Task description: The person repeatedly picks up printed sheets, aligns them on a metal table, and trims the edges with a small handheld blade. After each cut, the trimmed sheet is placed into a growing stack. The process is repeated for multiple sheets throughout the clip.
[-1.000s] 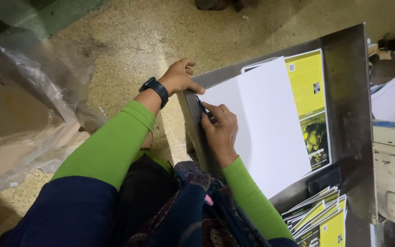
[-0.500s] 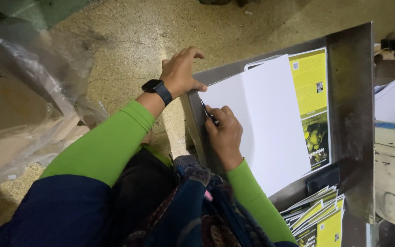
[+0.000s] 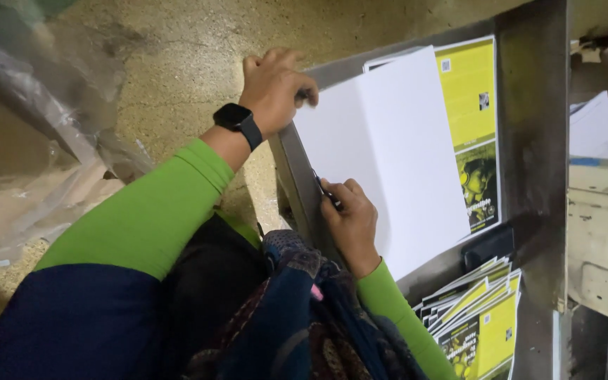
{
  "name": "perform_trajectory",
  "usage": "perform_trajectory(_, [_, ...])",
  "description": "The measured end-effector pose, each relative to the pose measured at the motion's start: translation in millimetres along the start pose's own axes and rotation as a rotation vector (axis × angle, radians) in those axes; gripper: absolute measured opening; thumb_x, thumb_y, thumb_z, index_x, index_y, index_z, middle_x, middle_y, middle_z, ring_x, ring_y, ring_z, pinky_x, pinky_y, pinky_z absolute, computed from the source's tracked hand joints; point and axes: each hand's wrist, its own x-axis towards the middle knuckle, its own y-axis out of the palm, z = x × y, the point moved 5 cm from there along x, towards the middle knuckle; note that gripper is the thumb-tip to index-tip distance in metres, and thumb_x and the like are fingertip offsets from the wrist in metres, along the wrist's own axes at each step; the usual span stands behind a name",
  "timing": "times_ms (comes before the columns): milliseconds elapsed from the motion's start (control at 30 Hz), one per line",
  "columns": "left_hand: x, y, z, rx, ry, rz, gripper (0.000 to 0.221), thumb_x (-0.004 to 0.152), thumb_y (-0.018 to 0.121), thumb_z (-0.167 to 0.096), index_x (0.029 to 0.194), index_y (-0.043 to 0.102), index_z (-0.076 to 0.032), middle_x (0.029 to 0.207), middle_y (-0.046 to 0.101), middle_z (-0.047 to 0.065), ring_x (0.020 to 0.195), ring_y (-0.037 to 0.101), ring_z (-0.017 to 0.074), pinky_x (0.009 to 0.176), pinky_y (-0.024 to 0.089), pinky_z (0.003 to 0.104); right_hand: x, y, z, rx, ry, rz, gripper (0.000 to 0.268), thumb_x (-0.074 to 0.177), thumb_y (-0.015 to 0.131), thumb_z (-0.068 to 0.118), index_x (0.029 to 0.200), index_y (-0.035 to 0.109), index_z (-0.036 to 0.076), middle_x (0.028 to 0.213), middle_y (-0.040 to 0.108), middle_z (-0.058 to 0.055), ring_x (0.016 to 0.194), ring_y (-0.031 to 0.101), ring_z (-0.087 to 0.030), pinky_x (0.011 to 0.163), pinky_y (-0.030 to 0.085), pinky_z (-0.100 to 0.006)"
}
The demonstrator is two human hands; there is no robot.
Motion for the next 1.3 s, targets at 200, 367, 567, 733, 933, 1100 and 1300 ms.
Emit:
perform_trajectory(200, [-3.8,4.4,-0.2,0.040,-0.059,-0.008,0.028,0.080,0.069,-0.008,0.080,0.074,-0.036,0.135,0.055,0.011,0.123,0.042,0.0366,0.092,0.024,0.058,-33.0,-5.9,-15.7,-0.011,0.045,0.022,0.021,0.085,0.065,0.012,0.105,0.071,0.009,0.075,0.052,-0.001,0.059,0.051,-0.017,0.051,0.039,-0.032])
perform_trajectory(367, [-14.5,7.0,-6.5,0.187,0.069,-0.173,0.013,0.078,0.080,-0.024,0.083,0.073,-0.033,0.128,0.062,0.007,0.117,0.048,0.0346,0.091,0.027,0.054,-57.5,-12.9,-23.3,-0.017,0.039,0.013,0.019,0.085,0.064,0.014,0.103,0.070,0.009,0.075,0.052,-0.002,0.061,0.053,-0.018,0.054,0.041,-0.033])
perform_trajectory(567, [-31.5,24.1,-53.8,0.860,0.063,-0.058,0.009,0.069,0.073,-0.032,0.078,0.072,-0.031,0.147,0.051,0.003,0.131,0.034,0.0332,0.099,0.022,0.054,-78.8,-18.3,-29.0,-0.008,0.027,0.005,0.017,0.085,0.062,0.013,0.099,0.069,0.008,0.075,0.052,-0.003,0.060,0.053,-0.018,0.054,0.039,-0.034])
perform_trajectory(733, [-42.6,57.9,-82.1,0.983,-0.090,0.374,0.097,0.076,0.033,-0.088,0.124,0.066,-0.011,0.160,0.022,0.018,0.143,0.016,0.0414,0.107,0.011,0.057,-88.4,-19.8,-35.7,-0.018,0.031,0.011,0.021,0.081,0.064,0.011,0.101,0.069,0.010,0.077,0.053,-0.002,0.062,0.054,-0.019,0.056,0.040,-0.034])
perform_trajectory(933, [-42.6,74.0,-76.4,0.939,-0.180,0.370,0.125,0.050,0.055,-0.093,0.138,0.053,-0.004,0.157,0.016,0.027,0.143,0.020,0.0408,0.113,0.011,0.054,-104.7,-26.1,-41.8,-0.009,0.019,0.038,0.020,0.083,0.063,0.009,0.102,0.070,0.005,0.079,0.056,-0.005,0.064,0.055,-0.020,0.056,0.041,-0.034])
perform_trajectory(1100, [-39.8,74.7,-73.1,0.945,-0.200,0.399,0.126,0.051,0.053,-0.093,0.142,0.049,-0.006,0.158,0.015,0.026,0.143,0.018,0.0405,0.113,0.009,0.054,-122.6,-30.5,-55.9,0.008,0.057,0.054,0.019,0.084,0.067,0.008,0.103,0.070,0.005,0.077,0.056,-0.003,0.063,0.056,-0.018,0.054,0.042,-0.032])
perform_trajectory(1300, [-41.1,71.9,-72.9,0.977,-0.197,0.364,0.114,0.061,0.044,-0.091,0.141,0.052,-0.009,0.155,0.027,0.023,0.142,0.024,0.0360,0.112,0.013,0.054,-147.5,-35.2,-68.6,0.010,0.066,0.062,0.021,0.085,0.066,0.008,0.105,0.070,0.006,0.078,0.055,-0.002,0.062,0.051,-0.016,0.052,0.038,-0.030])
